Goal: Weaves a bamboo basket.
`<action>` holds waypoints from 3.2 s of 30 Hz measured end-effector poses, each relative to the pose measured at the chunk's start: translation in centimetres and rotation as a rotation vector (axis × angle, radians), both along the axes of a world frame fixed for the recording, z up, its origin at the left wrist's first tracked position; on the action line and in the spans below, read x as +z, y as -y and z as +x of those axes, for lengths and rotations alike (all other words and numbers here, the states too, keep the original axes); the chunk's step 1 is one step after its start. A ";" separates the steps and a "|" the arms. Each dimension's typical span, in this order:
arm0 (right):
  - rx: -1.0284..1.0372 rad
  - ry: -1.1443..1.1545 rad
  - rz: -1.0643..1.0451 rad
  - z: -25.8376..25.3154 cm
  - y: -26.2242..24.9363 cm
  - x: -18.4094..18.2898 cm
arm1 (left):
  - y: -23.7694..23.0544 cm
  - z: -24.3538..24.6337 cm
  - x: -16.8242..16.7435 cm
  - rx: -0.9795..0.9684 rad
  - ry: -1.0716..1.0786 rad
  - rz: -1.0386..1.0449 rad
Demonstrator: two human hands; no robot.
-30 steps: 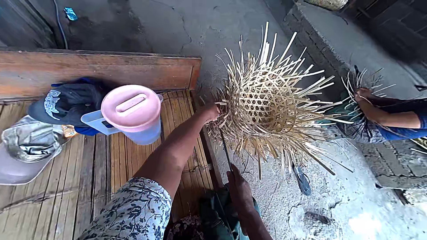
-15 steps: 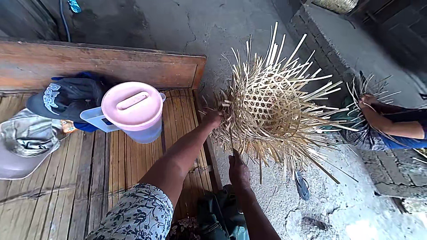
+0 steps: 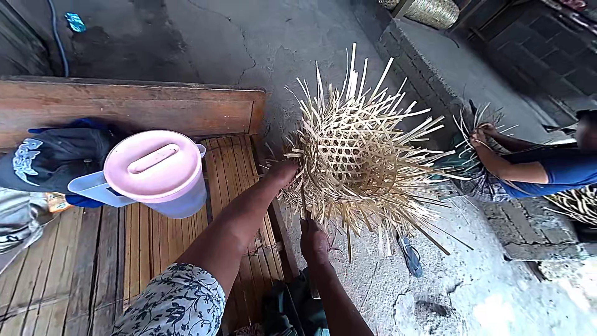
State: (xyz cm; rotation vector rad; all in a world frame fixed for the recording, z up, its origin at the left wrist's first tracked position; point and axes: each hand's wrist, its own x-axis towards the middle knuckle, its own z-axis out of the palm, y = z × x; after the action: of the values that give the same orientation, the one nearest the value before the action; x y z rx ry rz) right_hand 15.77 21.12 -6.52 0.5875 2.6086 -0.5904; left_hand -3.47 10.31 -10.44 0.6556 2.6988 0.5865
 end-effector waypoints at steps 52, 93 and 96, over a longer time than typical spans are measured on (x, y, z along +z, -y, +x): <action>0.560 -0.579 0.153 25.1 -4.1 -0.3 | 10.0 18.1 9.5 0.488 0.087 1.480; -1.760 -0.441 0.711 69.4 1.6 -5.8 | -15.5 44.0 7.0 -1.007 0.933 0.761; -1.792 -0.386 0.683 70.3 -0.8 -5.8 | -15.4 44.2 7.4 -0.974 0.928 0.738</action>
State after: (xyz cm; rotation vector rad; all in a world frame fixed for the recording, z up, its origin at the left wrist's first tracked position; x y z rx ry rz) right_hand 86.09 21.94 -12.32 3.2350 1.7334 -0.1308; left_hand 40.69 25.71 -3.00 1.3032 1.0666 1.1772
